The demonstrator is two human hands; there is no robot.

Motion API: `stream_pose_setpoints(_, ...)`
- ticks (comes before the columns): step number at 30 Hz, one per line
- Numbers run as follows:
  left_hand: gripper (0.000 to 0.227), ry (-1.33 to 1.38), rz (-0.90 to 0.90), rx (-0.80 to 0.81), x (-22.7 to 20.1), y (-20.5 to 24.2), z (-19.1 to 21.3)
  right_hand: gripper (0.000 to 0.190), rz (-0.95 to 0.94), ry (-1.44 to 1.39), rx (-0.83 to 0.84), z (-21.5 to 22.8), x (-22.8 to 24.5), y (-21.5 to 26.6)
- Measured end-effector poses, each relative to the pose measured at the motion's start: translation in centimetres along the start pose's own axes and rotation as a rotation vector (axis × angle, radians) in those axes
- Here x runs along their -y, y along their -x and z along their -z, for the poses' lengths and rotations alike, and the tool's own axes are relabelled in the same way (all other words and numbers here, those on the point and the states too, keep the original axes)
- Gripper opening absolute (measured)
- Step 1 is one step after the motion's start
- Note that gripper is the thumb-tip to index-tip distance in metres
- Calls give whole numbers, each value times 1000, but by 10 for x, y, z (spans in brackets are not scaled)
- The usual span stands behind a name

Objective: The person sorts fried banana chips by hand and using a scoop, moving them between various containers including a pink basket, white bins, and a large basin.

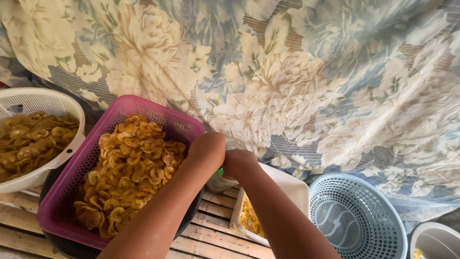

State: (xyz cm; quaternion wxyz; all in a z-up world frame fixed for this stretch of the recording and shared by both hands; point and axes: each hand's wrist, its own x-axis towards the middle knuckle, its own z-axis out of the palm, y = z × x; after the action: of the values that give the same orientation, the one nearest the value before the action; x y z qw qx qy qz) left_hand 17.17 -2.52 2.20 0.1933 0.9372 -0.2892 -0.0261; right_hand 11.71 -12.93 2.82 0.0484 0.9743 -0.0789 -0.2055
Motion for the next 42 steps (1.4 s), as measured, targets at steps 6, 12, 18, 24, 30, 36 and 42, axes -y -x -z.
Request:
stream_pose_setpoints(6,14,60,-64,17,-8,-4,2,20,55,23,-79,-31,-19,-14)
stream_pose_setpoints(12,9,155,-200,-176,-20,13,-13,23,-4,-69,-263,-23,-29,44)
stream_pose_setpoints(18,9,103,-355,-259,-37,11,-34,25,82,-387,-283,-60,-48,34)
stream_pose_setpoints(24,9,79,-392,-252,-28,1,-41,26,-28,-1129,-47,-68,-90,43)
stream_pose_setpoints(30,19,264,-333,-216,-21,3,-19,23,-118,-1643,-75,-72,-140,92)
stream_pose_setpoints(36,15,372,-331,-266,-28,0,-5,22,49,-1945,-84,-99,-188,121)
stream_pose_setpoints(42,14,329,-347,-271,-24,-6,-12,21,-135,-2013,-257,-140,-229,171)
